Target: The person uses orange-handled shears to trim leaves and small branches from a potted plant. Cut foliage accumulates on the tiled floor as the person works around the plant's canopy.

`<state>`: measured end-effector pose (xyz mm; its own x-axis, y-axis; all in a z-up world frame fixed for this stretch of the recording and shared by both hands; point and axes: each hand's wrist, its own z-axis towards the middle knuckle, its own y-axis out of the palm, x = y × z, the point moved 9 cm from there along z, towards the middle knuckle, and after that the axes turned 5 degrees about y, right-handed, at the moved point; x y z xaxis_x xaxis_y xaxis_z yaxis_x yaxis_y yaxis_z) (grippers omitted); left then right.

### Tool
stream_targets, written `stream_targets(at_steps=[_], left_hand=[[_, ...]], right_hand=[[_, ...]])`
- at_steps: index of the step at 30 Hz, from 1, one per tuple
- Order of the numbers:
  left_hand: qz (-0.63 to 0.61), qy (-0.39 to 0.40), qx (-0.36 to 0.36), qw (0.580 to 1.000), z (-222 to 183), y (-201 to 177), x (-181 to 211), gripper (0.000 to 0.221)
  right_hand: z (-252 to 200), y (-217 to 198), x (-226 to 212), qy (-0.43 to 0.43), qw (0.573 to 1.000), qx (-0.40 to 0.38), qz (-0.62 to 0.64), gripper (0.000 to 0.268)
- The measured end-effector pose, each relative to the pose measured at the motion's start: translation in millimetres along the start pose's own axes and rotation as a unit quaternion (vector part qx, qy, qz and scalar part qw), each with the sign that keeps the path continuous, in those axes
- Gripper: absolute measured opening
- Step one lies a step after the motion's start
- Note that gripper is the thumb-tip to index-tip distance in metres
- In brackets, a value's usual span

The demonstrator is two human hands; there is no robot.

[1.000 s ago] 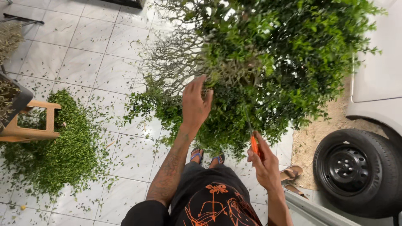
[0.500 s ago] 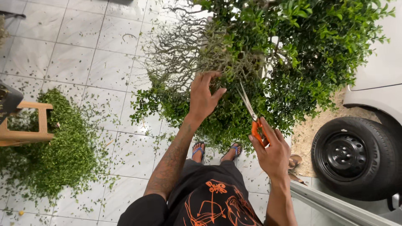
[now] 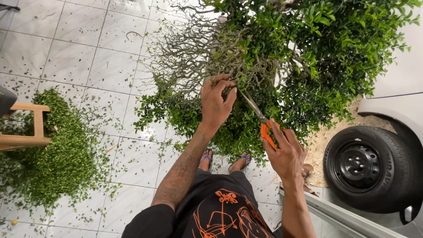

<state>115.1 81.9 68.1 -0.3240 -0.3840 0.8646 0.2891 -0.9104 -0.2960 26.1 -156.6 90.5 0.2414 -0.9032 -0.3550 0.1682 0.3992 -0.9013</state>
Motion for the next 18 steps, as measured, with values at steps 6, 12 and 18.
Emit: stream_targets(at_steps=[6, 12, 18], left_hand=[[0.015, 0.011, 0.008, 1.0, 2, -1, -3, 0.017], [0.012, 0.021, 0.012, 1.0, 6, -8, 12, 0.014], [0.026, 0.031, 0.022, 0.999, 1, -1, 3, 0.013]], right_hand=[[6, 11, 2, -0.017, 1.0, 0.023, 0.005, 0.058], [4, 26, 13, -0.016, 0.999, 0.033, 0.035, 0.056], [3, 25, 12, -0.009, 0.998, 0.032, 0.049, 0.054]])
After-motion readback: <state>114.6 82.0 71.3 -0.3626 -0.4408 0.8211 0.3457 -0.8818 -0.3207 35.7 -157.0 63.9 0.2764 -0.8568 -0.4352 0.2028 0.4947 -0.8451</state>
